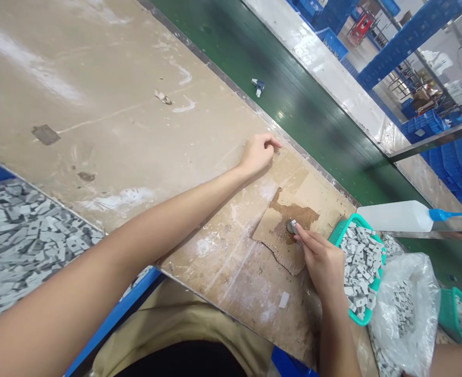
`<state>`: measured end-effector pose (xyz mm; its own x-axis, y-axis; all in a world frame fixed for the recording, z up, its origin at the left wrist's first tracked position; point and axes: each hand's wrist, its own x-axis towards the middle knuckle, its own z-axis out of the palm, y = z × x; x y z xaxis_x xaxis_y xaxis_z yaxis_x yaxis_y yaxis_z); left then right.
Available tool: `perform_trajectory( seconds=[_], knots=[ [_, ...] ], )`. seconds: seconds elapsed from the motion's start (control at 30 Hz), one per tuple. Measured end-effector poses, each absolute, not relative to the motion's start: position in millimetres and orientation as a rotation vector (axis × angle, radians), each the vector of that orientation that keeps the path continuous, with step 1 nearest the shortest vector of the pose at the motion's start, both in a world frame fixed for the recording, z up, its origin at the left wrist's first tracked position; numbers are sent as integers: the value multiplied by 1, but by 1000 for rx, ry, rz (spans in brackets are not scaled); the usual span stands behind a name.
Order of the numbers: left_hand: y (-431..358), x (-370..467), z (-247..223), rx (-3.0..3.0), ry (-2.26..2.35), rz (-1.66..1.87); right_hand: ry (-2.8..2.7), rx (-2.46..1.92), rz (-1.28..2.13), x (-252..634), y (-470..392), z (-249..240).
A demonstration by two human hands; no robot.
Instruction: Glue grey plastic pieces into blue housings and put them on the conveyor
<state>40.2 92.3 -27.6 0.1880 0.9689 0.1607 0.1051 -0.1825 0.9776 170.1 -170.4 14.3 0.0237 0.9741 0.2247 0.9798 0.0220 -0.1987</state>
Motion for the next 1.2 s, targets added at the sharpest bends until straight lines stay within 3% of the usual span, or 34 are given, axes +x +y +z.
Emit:
perform_trajectory(
  seconds=[0.43,1.2],
  knots=[
    [91,40,-24,1505,1078,1132,-2016,-1964,-67,171,-171,13],
    [92,39,-26,1529,1146,1053,-1779,-1881,181,170,-172,16]
  ],
)
